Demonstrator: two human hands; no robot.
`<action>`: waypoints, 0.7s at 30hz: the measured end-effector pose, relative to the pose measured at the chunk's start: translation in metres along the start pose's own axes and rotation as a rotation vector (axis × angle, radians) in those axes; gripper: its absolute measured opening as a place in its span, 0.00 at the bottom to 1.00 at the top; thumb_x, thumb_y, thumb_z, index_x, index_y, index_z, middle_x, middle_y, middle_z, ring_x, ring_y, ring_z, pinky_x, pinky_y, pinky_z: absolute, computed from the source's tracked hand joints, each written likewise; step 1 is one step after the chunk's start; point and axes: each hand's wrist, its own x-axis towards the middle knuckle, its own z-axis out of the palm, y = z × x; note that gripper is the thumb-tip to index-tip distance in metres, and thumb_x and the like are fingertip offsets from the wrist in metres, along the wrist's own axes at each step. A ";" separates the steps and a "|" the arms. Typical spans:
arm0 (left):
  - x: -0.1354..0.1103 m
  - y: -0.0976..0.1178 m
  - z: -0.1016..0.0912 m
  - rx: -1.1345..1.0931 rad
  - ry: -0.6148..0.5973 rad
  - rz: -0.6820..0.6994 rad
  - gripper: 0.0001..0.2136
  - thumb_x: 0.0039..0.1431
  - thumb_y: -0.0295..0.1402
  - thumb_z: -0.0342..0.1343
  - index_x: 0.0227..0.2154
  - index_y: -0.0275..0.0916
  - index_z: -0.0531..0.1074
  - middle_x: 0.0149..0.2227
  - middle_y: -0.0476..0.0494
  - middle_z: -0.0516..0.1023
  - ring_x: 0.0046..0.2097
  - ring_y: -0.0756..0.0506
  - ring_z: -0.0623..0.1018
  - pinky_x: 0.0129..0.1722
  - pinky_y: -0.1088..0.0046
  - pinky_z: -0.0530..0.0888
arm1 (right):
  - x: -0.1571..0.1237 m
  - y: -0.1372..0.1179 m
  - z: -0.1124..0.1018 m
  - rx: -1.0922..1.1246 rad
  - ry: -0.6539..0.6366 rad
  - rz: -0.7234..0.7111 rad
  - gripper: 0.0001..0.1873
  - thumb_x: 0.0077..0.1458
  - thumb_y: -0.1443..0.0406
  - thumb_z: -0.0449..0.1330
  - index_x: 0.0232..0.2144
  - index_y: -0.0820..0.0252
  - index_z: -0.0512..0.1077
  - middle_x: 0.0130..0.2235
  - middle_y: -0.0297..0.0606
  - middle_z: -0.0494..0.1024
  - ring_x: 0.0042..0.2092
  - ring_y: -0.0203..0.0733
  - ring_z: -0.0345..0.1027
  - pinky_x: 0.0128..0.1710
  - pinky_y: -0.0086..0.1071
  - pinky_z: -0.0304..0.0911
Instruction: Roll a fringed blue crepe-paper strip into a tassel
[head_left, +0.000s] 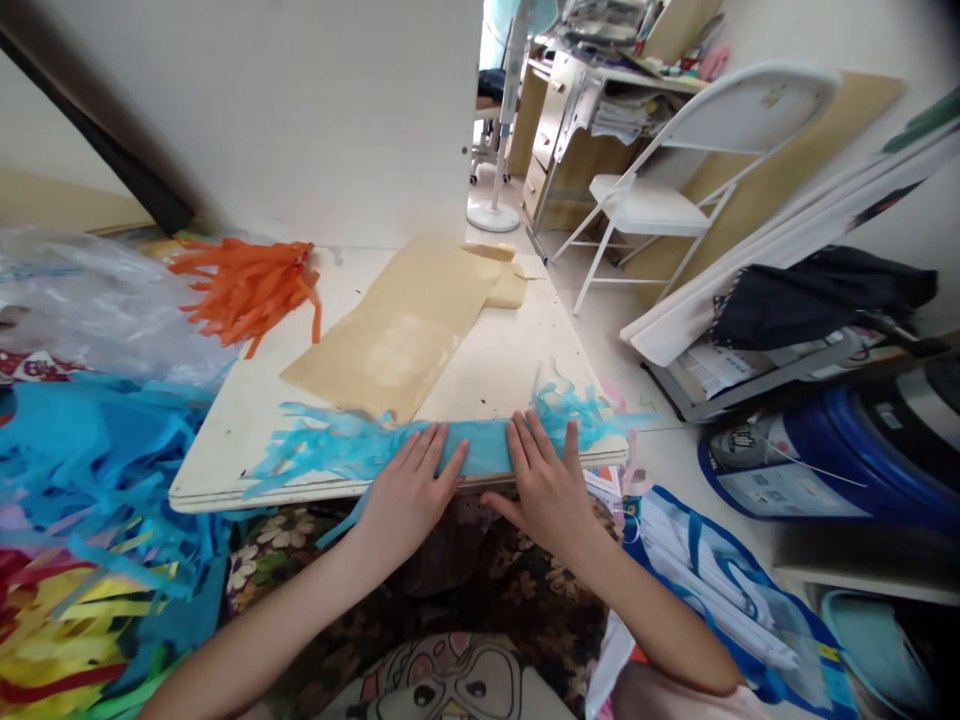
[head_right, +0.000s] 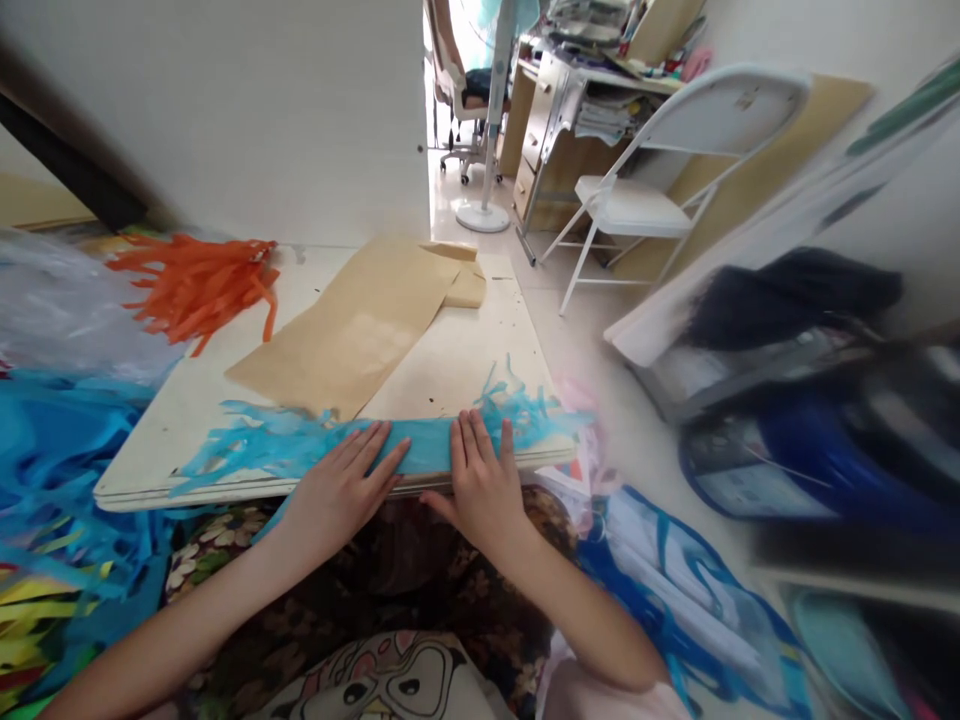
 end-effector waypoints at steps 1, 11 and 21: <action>-0.001 -0.001 -0.002 0.011 0.018 0.023 0.14 0.51 0.28 0.47 0.43 0.35 0.66 0.46 0.34 0.68 0.47 0.41 0.68 0.45 0.64 0.66 | -0.002 -0.002 -0.001 -0.006 -0.007 0.013 0.38 0.47 0.48 0.46 0.50 0.75 0.55 0.53 0.55 0.57 0.56 0.52 0.43 0.53 0.52 0.25; 0.001 -0.005 -0.010 0.012 0.114 0.140 0.11 0.52 0.24 0.44 0.37 0.34 0.68 0.34 0.42 0.73 0.36 0.47 0.71 0.42 0.65 0.65 | -0.003 -0.019 -0.006 -0.073 0.145 0.151 0.23 0.48 0.57 0.51 0.44 0.66 0.63 0.52 0.54 0.57 0.55 0.59 0.43 0.51 0.55 0.35; 0.019 -0.017 -0.015 -0.157 0.050 0.130 0.06 0.52 0.26 0.46 0.23 0.35 0.67 0.20 0.48 0.69 0.25 0.48 0.67 0.26 0.71 0.63 | 0.017 -0.009 -0.013 0.245 0.090 -0.134 0.10 0.51 0.70 0.47 0.26 0.61 0.68 0.26 0.36 0.70 0.30 0.38 0.60 0.31 0.32 0.57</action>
